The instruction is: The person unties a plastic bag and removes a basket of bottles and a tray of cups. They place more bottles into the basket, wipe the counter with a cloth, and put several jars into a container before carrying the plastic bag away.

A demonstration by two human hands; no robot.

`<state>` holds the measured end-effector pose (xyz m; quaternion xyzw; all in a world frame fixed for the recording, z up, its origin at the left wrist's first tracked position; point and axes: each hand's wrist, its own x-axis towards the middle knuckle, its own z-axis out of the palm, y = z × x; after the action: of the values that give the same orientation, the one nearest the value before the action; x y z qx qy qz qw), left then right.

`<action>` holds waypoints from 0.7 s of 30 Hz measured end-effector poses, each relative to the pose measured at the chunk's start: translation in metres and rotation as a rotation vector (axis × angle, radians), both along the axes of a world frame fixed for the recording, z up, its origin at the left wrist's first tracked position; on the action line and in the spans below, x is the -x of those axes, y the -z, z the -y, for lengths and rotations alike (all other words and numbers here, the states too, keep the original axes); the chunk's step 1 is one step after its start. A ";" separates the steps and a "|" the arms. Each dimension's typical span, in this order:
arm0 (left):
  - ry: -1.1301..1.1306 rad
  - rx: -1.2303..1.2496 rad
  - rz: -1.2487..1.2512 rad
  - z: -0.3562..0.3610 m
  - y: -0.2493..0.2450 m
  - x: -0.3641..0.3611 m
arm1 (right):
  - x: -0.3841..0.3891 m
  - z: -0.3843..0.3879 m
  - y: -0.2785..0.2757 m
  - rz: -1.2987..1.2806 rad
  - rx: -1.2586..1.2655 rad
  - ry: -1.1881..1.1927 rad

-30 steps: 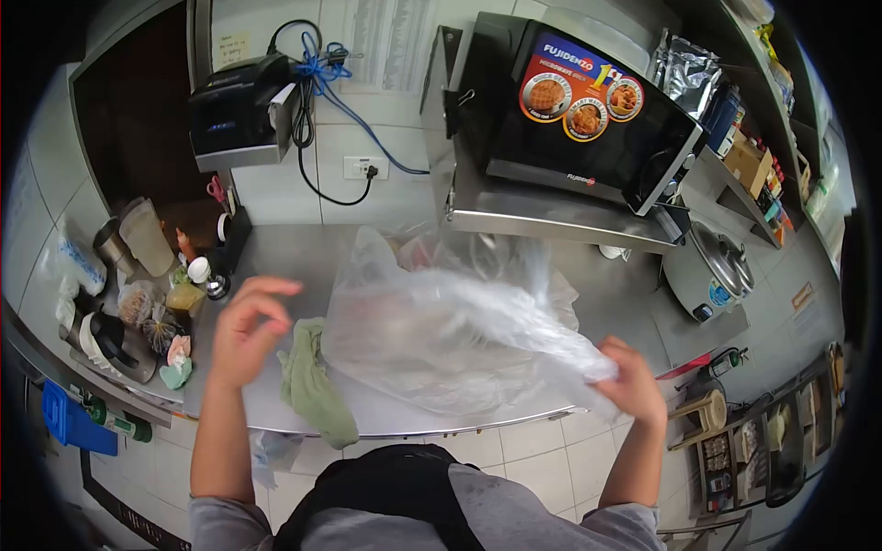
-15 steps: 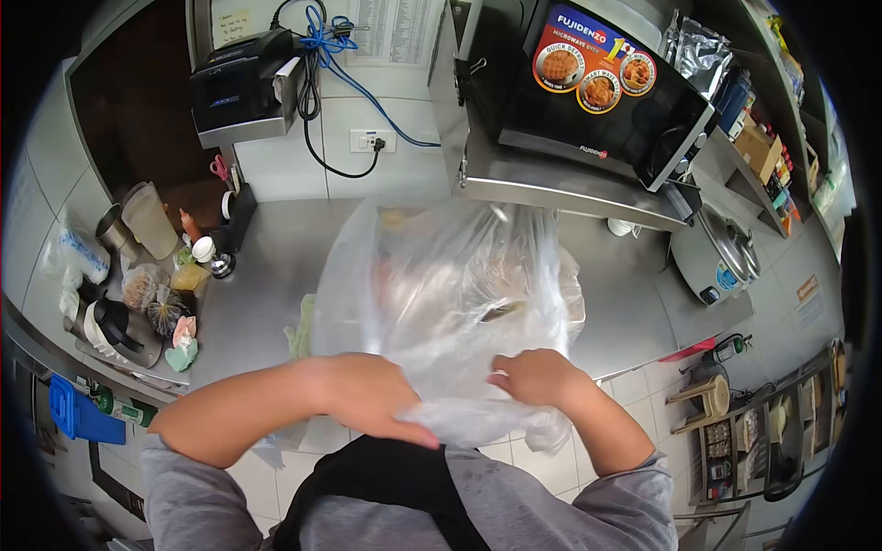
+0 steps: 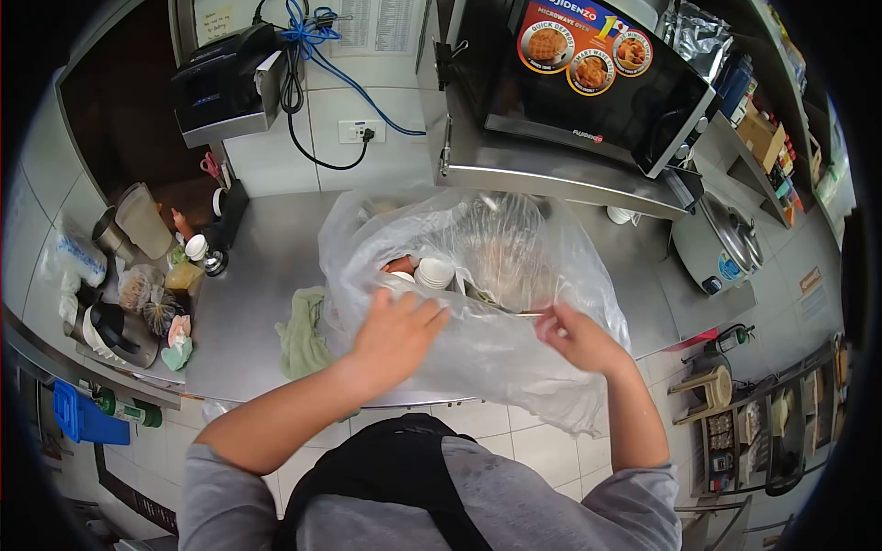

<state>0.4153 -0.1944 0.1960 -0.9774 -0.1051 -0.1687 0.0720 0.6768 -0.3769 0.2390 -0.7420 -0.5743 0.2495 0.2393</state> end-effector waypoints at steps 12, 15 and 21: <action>0.346 0.765 -0.402 -0.019 0.084 -0.028 | -0.040 -0.061 -0.004 -0.161 -0.521 0.343; -0.043 1.138 0.167 -0.049 0.107 -0.081 | 0.000 -0.041 0.014 0.122 -0.169 0.259; -0.495 1.774 0.412 -0.041 0.100 -0.148 | -0.045 0.003 0.064 0.446 0.685 0.011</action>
<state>0.5635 -0.1538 0.0957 -0.5761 -0.4104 -0.1766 -0.6844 0.7213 -0.3798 0.1747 -0.8177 -0.4919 0.2580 -0.1508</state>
